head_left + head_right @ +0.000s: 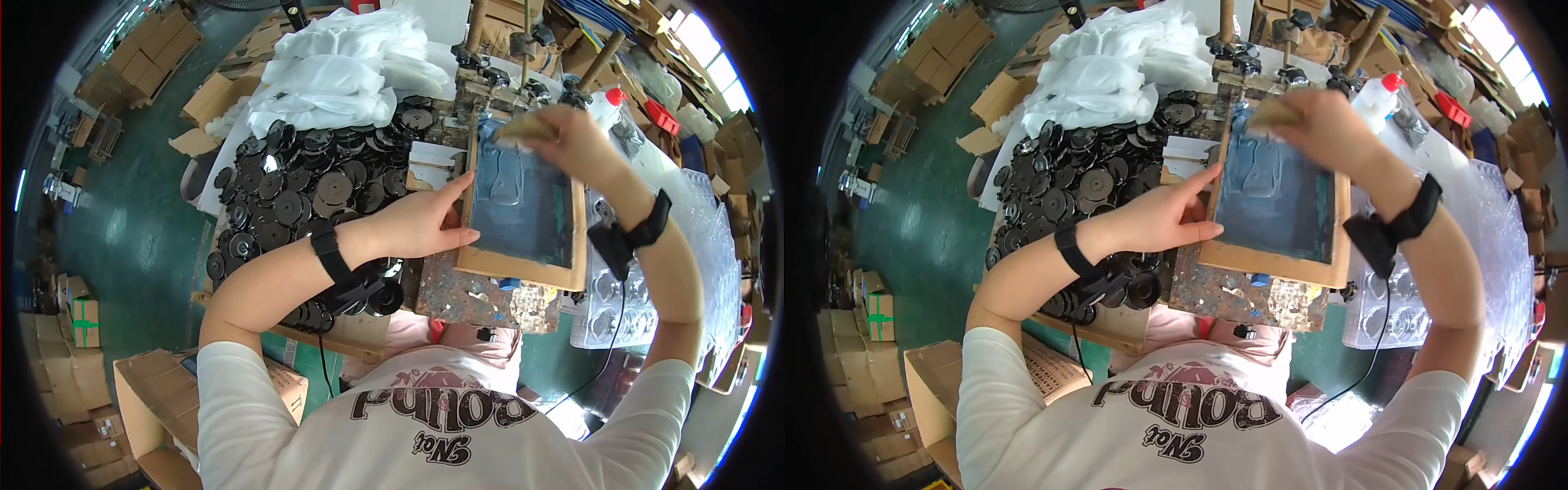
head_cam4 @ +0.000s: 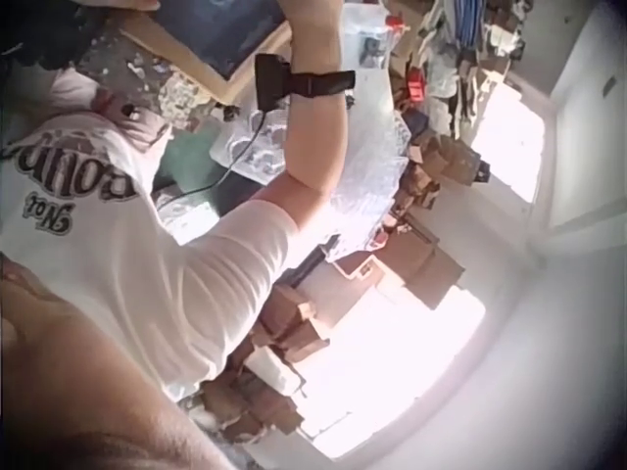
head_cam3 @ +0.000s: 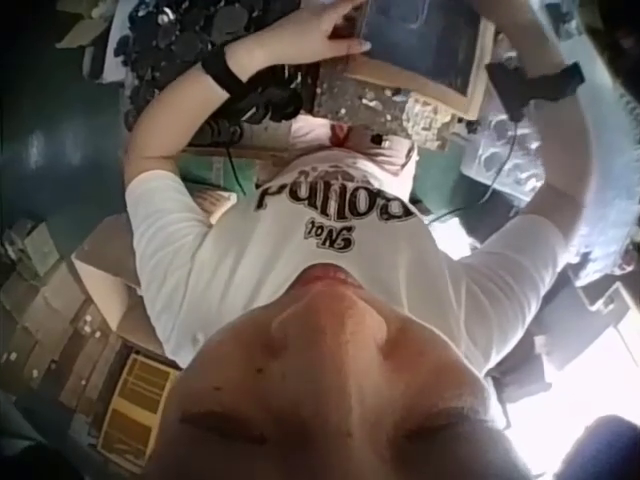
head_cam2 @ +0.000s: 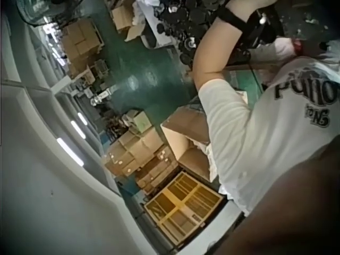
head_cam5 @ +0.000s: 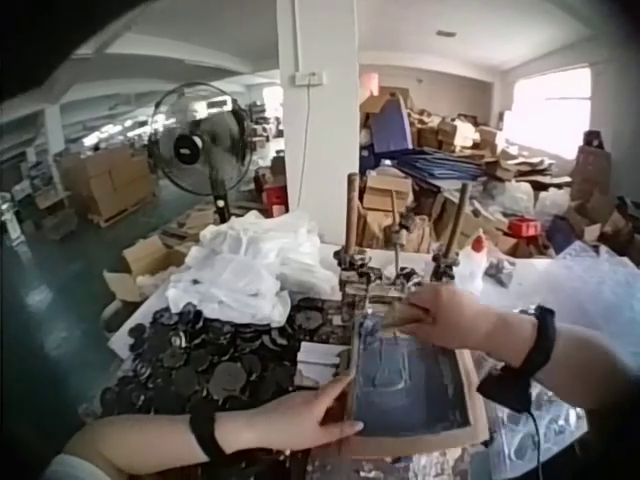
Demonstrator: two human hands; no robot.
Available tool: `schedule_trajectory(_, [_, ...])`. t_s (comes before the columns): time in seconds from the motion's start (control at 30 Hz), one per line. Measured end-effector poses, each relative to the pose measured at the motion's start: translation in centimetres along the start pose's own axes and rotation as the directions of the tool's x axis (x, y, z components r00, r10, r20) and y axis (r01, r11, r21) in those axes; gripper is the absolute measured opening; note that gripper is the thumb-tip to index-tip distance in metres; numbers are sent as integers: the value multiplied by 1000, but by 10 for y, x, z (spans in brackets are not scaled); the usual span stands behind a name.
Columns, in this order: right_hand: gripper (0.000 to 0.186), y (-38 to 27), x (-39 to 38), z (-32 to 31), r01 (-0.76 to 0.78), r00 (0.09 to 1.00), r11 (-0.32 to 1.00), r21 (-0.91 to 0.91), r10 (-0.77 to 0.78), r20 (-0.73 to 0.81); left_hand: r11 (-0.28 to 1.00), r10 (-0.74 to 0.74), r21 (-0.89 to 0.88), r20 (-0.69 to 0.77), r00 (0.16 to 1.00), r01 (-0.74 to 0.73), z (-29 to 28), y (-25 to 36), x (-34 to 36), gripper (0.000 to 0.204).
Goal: The person places a metal disc onto a template, lowers a screen frame, and applies ink with a squeegee. They then lift the screen, remove the disc, and place it into a plastic tray, repeating the process.
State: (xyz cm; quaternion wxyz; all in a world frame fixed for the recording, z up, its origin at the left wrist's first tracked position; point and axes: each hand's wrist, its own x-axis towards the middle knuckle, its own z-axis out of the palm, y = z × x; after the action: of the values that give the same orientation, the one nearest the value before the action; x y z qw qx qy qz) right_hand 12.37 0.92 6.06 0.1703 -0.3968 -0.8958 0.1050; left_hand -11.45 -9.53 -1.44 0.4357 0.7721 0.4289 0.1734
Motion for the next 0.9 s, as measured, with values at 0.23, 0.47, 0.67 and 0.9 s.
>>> schedule_trajectory(0.23, [32, 121, -30, -64, -363, 910, 866, 343, 409, -67, 927, 332, -125, -164, 929, -354, -38, 48, -6, 51])
schedule_trajectory(0.47, [32, 106, -77, -26, -329, 901, 940, -93, 342, 269, 922, 388, 77, -195, 901, -380, -57, 36, -19, 46])
schedule_trajectory(0.67, [48, 35, -21, 64, -263, 898, 952, 157, 182, 400, 544, 25, 830, -165, 986, 125, -66, -54, -53, 47])
schedule_trajectory(0.9, [44, -22, 18, 112, 16, 1000, 998, -61, -16, -7, 585, -196, 782, -123, 973, 216, -76, -77, -54, 40])
